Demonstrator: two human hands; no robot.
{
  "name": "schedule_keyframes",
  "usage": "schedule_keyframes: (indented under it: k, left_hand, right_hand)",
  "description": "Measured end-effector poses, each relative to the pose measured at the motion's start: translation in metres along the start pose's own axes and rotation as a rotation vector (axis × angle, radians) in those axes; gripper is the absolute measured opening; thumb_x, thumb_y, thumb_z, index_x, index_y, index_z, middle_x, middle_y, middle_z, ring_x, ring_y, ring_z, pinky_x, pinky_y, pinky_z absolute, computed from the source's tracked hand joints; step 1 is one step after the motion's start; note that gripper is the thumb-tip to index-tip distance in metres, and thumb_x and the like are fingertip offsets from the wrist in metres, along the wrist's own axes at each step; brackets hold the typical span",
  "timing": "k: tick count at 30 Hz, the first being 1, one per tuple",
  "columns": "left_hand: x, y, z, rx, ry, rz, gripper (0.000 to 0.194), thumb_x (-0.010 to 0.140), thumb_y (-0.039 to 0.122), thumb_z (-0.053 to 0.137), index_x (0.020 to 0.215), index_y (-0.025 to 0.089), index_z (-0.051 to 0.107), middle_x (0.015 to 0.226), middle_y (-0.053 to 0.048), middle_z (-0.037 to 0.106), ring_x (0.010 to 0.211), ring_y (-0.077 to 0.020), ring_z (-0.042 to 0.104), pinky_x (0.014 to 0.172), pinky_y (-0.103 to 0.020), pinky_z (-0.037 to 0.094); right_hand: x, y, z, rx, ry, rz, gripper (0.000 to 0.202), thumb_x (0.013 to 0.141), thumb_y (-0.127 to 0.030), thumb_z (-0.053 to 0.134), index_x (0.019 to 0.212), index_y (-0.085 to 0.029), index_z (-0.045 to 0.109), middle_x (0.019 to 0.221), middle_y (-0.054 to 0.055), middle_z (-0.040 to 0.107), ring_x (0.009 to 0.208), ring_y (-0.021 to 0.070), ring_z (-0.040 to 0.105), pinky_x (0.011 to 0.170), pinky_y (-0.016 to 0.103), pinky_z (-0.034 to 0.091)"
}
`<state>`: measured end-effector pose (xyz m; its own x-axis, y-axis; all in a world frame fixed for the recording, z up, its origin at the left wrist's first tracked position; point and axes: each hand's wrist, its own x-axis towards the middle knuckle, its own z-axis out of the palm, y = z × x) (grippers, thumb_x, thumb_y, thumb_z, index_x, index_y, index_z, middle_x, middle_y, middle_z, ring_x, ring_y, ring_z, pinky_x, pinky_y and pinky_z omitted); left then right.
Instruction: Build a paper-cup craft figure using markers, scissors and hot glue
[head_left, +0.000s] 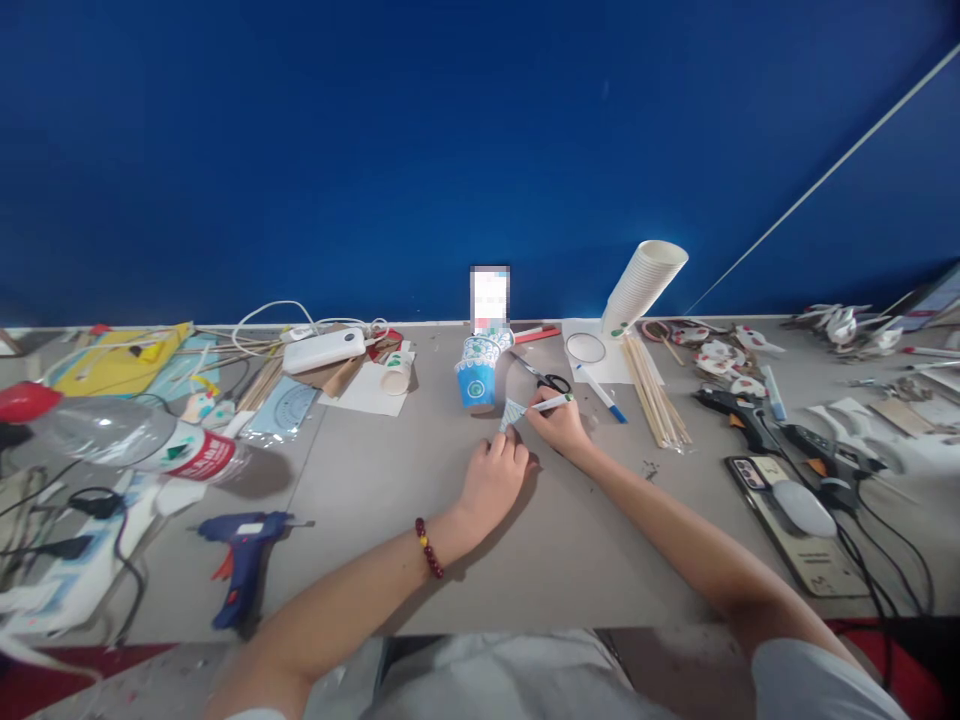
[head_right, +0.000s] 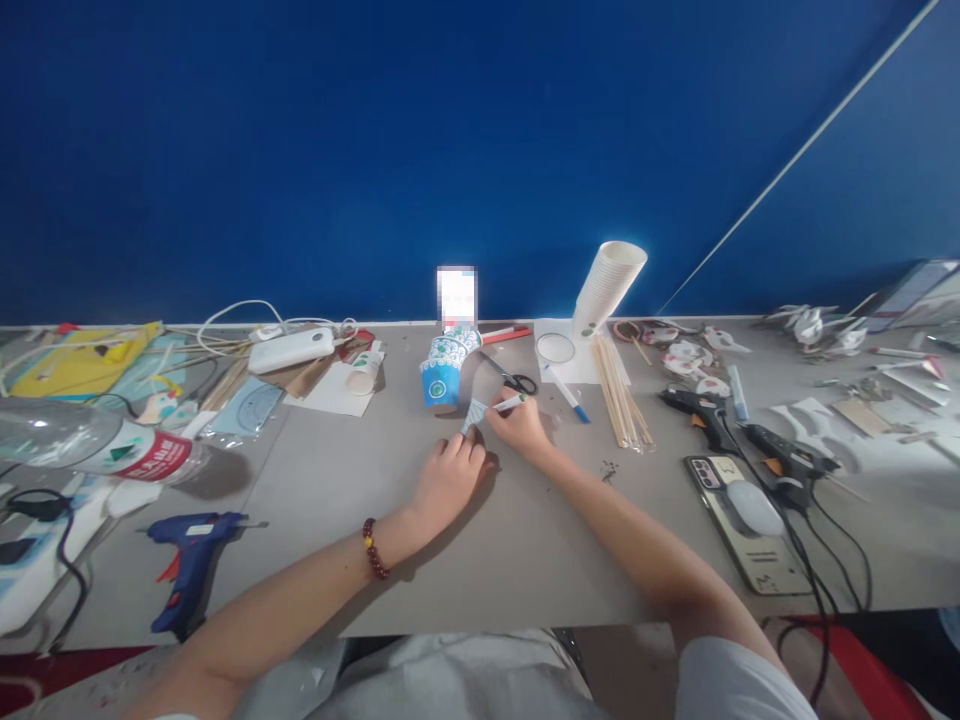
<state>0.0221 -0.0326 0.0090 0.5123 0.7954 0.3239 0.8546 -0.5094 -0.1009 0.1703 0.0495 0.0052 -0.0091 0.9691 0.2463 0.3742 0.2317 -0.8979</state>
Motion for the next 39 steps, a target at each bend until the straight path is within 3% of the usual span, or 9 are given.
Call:
schedule_keyframes:
  k: [8, 14, 16, 18, 20, 23, 27, 33, 39]
  left_hand:
    - [-0.003, 0.001, 0.001, -0.01, 0.016, 0.013, 0.025, 0.095, 0.03, 0.048, 0.096, 0.012, 0.065, 0.12, -0.017, 0.066, 0.106, -0.0256, 0.058, 0.08, -0.036, 0.046]
    - [-0.004, 0.002, -0.005, 0.01, 0.08, 0.06, 0.025, 0.097, 0.027, 0.044, 0.104, 0.013, 0.063, 0.132, -0.017, 0.058, 0.111, -0.0284, 0.057, 0.078, -0.037, 0.045]
    - [-0.004, 0.002, -0.01, -0.034, 0.053, 0.091, 0.026, 0.098, 0.028, 0.041, 0.102, 0.014, 0.063, 0.121, -0.016, 0.064, 0.107, -0.0277, 0.059, 0.077, -0.037, 0.045]
    - [-0.003, 0.004, -0.018, -0.124, -0.047, 0.111, 0.032, 0.1, 0.032, 0.035, 0.094, 0.016, 0.062, 0.096, -0.012, 0.07, 0.092, -0.025, 0.064, 0.07, -0.035, 0.044]
    - [-0.003, 0.005, -0.029, -0.243, -0.176, 0.078, 0.039, 0.1, 0.039, 0.031, 0.089, 0.016, 0.06, 0.077, -0.008, 0.067, 0.078, -0.0234, 0.064, 0.063, -0.033, 0.041]
    - [-0.001, 0.006, -0.052, -0.457, -0.334, -0.059, 0.037, 0.099, 0.045, 0.032, 0.094, 0.018, 0.056, 0.077, -0.008, 0.066, 0.072, -0.0225, 0.063, 0.057, -0.03, 0.037]
    - [0.0, 0.003, -0.077, -0.685, -0.465, -0.164, 0.027, 0.099, 0.03, 0.029, 0.097, 0.02, 0.053, 0.075, -0.004, 0.065, 0.066, -0.02, 0.061, 0.056, -0.029, 0.034]
    - [-0.012, -0.007, -0.082, -0.953, -0.407, -0.34, 0.02, 0.094, 0.036, 0.043, 0.089, 0.022, 0.055, 0.076, 0.0, 0.063, 0.068, -0.0167, 0.056, 0.061, -0.027, 0.036]
    - [-0.026, -0.013, -0.083, -1.215, -0.29, -0.458, 0.023, 0.091, 0.038, 0.047, 0.08, 0.019, 0.056, 0.072, 0.002, 0.055, 0.067, -0.0126, 0.048, 0.062, -0.024, 0.037]
  right_hand:
    - [0.005, 0.01, -0.004, 0.22, 0.098, 0.172, 0.008, 0.067, -0.027, 0.05, 0.063, -0.021, 0.051, 0.049, -0.004, 0.053, 0.042, 0.0109, 0.044, 0.041, 0.023, 0.033]
    - [0.004, 0.01, -0.006, 0.337, 0.157, 0.199, 0.006, 0.067, -0.026, 0.055, 0.066, -0.02, 0.055, 0.051, -0.004, 0.055, 0.042, 0.0099, 0.046, 0.042, 0.022, 0.036]
    - [0.004, 0.009, -0.008, 0.358, 0.186, 0.196, 0.007, 0.068, -0.027, 0.056, 0.068, -0.02, 0.055, 0.053, -0.004, 0.056, 0.046, 0.0105, 0.048, 0.043, 0.022, 0.038]
    - [0.004, 0.006, -0.01, 0.385, 0.197, 0.181, 0.009, 0.07, -0.029, 0.058, 0.071, -0.02, 0.056, 0.055, -0.003, 0.058, 0.05, 0.0115, 0.052, 0.046, 0.023, 0.04]
    - [0.004, -0.002, -0.014, 0.438, 0.169, 0.148, 0.011, 0.072, -0.03, 0.06, 0.076, -0.02, 0.056, 0.057, -0.003, 0.06, 0.052, 0.0119, 0.054, 0.048, 0.023, 0.041]
    - [0.001, -0.02, -0.02, 0.532, 0.064, 0.092, 0.013, 0.075, -0.03, 0.063, 0.08, -0.021, 0.057, 0.058, -0.003, 0.061, 0.05, 0.0114, 0.054, 0.047, 0.023, 0.04]
    - [-0.012, -0.044, -0.029, 0.661, -0.112, 0.092, 0.017, 0.078, -0.036, 0.064, 0.079, -0.019, 0.061, 0.064, 0.001, 0.064, 0.055, 0.0139, 0.058, 0.045, 0.023, 0.039]
    - [-0.05, -0.056, -0.043, 0.794, -0.158, 0.19, 0.043, 0.09, -0.054, 0.049, 0.072, -0.018, 0.064, 0.064, 0.004, 0.063, 0.056, 0.0157, 0.06, 0.047, 0.026, 0.04]
    - [-0.081, -0.061, -0.047, 0.743, -0.229, 0.235, 0.025, 0.086, -0.043, 0.06, 0.082, -0.019, 0.064, 0.068, 0.002, 0.063, 0.055, 0.0149, 0.059, 0.048, 0.025, 0.038]
